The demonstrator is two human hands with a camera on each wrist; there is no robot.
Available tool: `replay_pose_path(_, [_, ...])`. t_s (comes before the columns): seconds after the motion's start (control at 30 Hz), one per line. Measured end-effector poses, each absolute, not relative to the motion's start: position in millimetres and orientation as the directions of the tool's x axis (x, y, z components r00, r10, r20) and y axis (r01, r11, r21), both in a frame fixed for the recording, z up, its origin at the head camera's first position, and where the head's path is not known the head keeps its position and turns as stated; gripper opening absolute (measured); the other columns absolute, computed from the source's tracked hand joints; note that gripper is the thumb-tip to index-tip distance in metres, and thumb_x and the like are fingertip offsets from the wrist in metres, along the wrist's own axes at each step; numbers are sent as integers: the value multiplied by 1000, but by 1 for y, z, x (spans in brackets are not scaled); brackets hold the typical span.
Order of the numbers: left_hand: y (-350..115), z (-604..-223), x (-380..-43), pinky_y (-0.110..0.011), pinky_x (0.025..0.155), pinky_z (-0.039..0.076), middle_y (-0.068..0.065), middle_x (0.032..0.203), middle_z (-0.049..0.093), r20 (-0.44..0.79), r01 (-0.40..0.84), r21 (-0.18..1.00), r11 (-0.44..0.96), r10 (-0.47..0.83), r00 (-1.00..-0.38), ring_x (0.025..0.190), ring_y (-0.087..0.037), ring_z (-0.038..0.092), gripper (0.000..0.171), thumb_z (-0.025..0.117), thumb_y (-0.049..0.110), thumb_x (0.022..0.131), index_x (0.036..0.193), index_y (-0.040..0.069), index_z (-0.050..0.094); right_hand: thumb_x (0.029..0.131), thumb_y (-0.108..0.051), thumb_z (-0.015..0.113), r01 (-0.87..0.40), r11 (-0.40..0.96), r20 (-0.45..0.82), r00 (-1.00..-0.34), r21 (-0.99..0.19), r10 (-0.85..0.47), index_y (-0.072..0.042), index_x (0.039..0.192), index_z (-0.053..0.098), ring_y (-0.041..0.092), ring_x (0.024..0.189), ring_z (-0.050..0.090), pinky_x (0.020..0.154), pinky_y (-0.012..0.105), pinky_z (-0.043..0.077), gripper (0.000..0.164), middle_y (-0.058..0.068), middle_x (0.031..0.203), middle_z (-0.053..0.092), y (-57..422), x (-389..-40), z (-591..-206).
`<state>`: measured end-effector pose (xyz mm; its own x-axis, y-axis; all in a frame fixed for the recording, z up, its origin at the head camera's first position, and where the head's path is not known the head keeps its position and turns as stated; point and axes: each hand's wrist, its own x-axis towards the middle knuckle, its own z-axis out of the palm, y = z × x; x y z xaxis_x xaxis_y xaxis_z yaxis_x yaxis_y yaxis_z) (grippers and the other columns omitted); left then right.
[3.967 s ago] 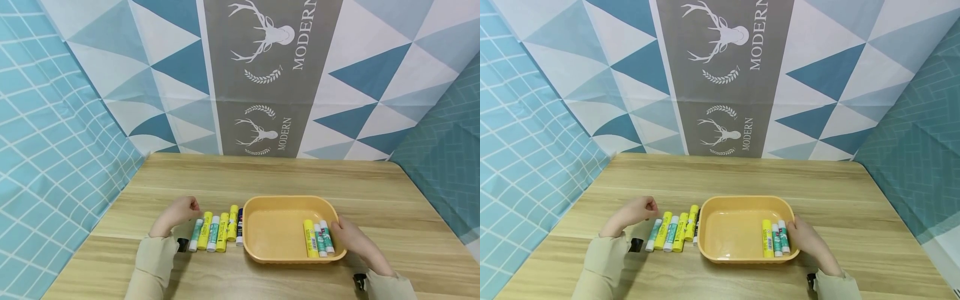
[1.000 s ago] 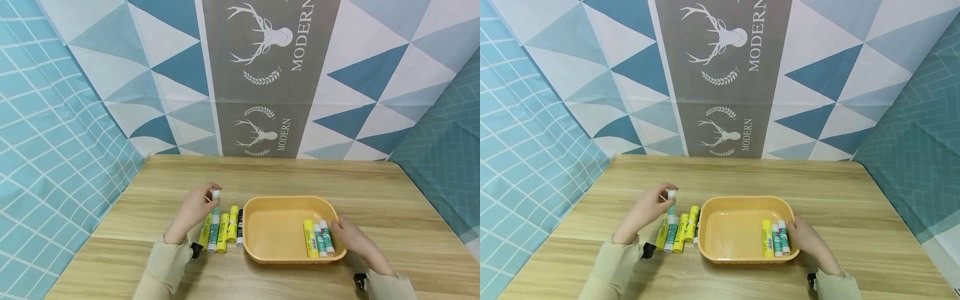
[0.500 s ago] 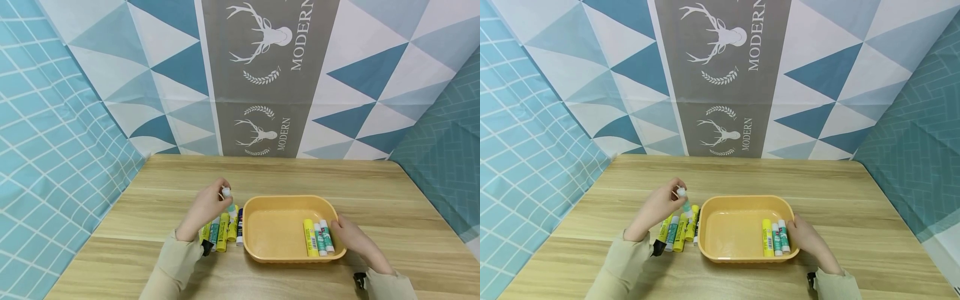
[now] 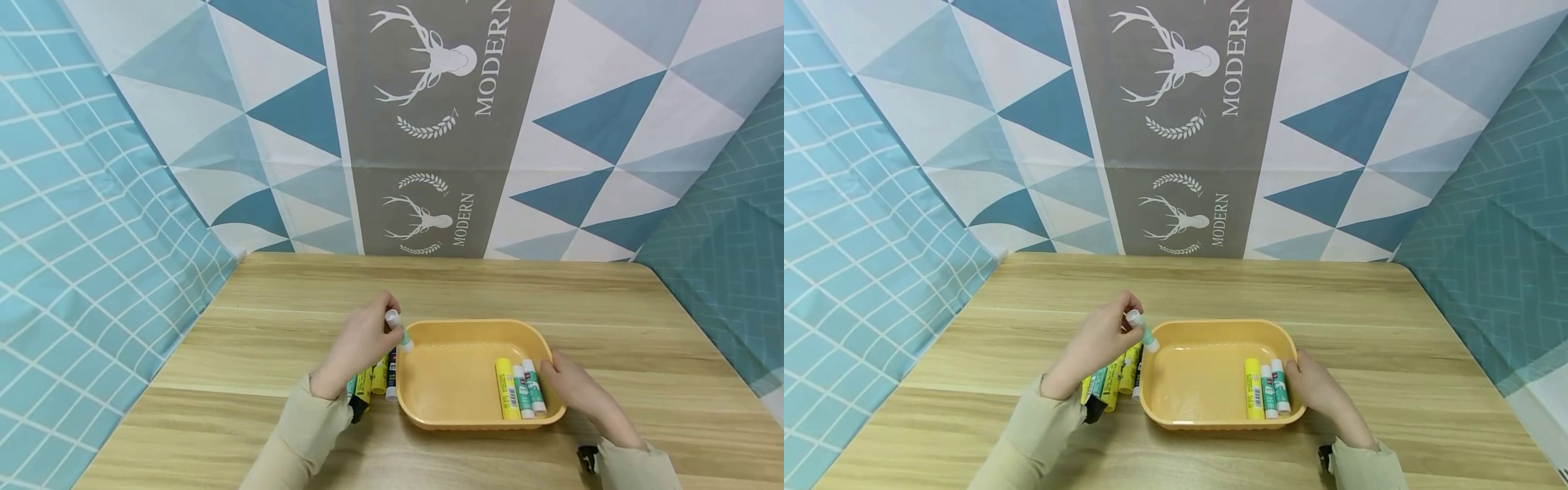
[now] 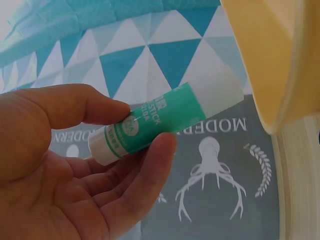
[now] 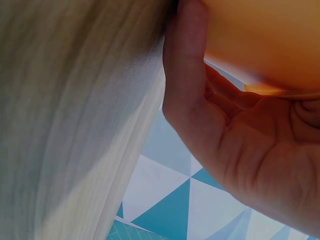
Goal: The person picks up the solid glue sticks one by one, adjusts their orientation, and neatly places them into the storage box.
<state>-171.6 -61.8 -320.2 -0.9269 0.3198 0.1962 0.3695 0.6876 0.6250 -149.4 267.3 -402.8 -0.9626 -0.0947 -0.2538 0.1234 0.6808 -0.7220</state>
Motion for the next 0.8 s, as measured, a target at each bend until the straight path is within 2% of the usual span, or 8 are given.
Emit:
replay_pose_path(0.17, [-51, -320, -170, -19, 42, 34, -1, 68, 50, 253, 434, 595, 677, 355, -900, 44, -6, 36, 16, 55, 5, 79, 94, 6, 50, 96, -19, 27, 124, 681, -253, -963, -722, -93, 13, 117, 36, 16, 70, 55, 54, 30, 47, 40, 15, 89, 55, 268, -149, -403])
replay_pose_path(0.47, [-37, -323, -167, -18, 45, 34, 3, 69, 49, 289, 476, 565, 674, 378, -879, 50, -7, 39, 12, 59, 10, 80, 87, 12, 49, 97, -20, 27, 131, 680, -260, -961, -722, -91, 13, 118, 36, 16, 70, 54, 53, 30, 47, 40, 14, 88, 55, 269, -150, -405])
replay_pose_path(0.67, [-26, -325, -164, -17, 47, 33, 1, 67, 49, 371, 547, 538, 641, 403, -837, 53, -7, 39, 11, 58, 8, 78, 82, 10, 49, 97, -22, 27, 133, 680, -263, -960, -721, -91, 13, 119, 37, 16, 73, 54, 55, 29, 47, 42, 15, 90, 55, 269, -150, -405])
replay_pose_path(0.8, [-19, -327, -162, -16, 48, 31, 0, 68, 47, 376, 571, 535, 623, 429, -821, 55, -7, 37, 13, 58, 6, 76, 80, 10, 47, 97, -21, 27, 133, 680, -262, -961, -721, -90, 13, 119, 36, 17, 73, 54, 55, 30, 47, 42, 15, 91, 55, 269, -150, -405])
